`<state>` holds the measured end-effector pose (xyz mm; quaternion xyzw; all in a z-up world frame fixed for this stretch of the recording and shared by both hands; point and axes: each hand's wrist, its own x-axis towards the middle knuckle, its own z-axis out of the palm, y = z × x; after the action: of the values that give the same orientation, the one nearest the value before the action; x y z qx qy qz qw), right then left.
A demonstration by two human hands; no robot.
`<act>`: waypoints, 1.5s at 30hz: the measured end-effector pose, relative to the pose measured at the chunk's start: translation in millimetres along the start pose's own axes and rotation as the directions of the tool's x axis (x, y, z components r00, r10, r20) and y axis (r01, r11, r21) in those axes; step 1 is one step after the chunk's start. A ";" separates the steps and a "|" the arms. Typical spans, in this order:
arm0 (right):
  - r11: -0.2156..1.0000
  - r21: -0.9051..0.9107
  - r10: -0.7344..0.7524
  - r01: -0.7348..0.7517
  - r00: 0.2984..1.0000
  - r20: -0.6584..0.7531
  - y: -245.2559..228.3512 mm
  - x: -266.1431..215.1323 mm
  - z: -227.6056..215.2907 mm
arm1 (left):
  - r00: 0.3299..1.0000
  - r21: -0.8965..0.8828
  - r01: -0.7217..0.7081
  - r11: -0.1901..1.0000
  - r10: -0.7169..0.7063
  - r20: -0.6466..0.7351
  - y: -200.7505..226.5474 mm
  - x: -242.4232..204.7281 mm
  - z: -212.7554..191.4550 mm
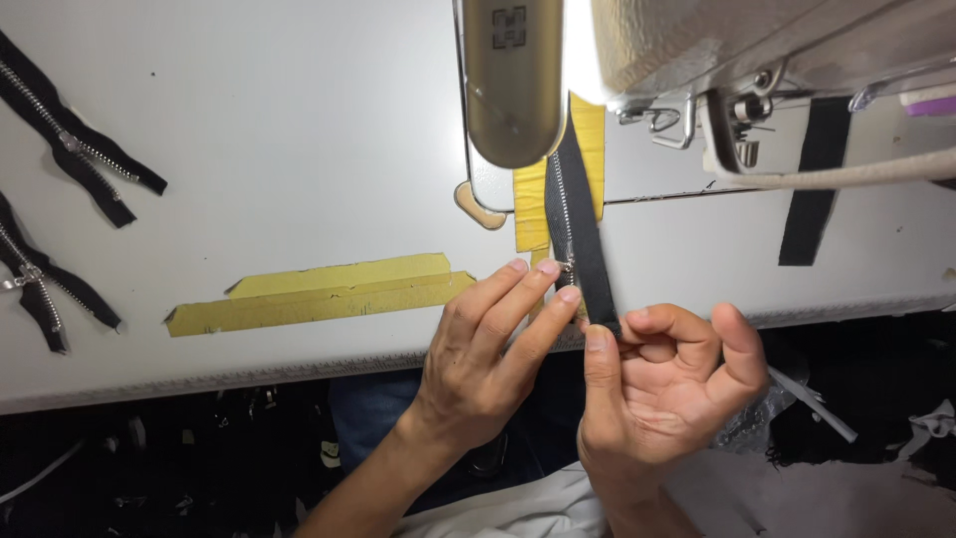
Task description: The person sews a black zipper onto a piece of black fabric using a sewing machine. They align the zipper, guide it through the machine, and trim the excess fabric with scissors.
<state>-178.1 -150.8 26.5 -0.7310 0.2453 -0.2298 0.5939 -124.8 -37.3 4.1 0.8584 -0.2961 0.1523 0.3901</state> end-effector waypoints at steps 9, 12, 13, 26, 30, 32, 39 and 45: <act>0.996 -0.026 -0.088 0.086 0.995 -0.053 -6.3 -10.1 11.1 | 0.992 0.052 -0.113 0.992 0.116 -0.056 0.9 11.8 -3.6; 0.997 0.009 -0.075 0.076 0.996 -0.057 -11.3 -10.2 13.3 | 0.991 0.090 -0.094 0.991 0.102 -0.082 0.3 10.6 -1.7; 0.996 0.000 -0.090 0.090 0.995 -0.043 -14.7 -10.4 15.0 | 0.987 0.131 -0.087 0.988 0.103 -0.120 0.4 11.3 -0.2; 0.954 -0.015 -0.290 0.298 0.938 0.192 -21.5 -23.8 -4.0 | 0.634 -0.624 0.463 0.629 -0.727 -0.262 18.6 16.0 -3.5; 0.945 -0.112 -0.287 0.307 0.944 0.166 -17.9 -6.9 -6.4 | 0.518 -0.756 0.503 0.420 -0.846 -0.126 18.9 16.3 -9.7; 0.888 -0.177 -0.382 0.423 0.896 0.226 -18.0 8.0 -9.5 | 0.524 -0.732 0.531 0.426 -0.845 -0.111 17.9 16.9 -12.9; 0.490 -0.366 -0.527 0.791 0.604 0.598 -32.0 58.7 4.9 | 0.966 -0.256 0.155 0.954 -0.201 -0.165 8.8 15.7 -34.3; 0.408 -0.312 -0.607 0.858 0.510 0.609 -7.6 78.3 -6.0 | 0.999 -0.250 0.009 0.968 0.001 0.037 -0.3 42.0 -50.1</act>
<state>-120.6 -203.5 38.6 -0.9337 -0.1813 -0.2295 0.2066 -93.5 -15.5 57.2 0.8056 -0.3184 0.0971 0.4901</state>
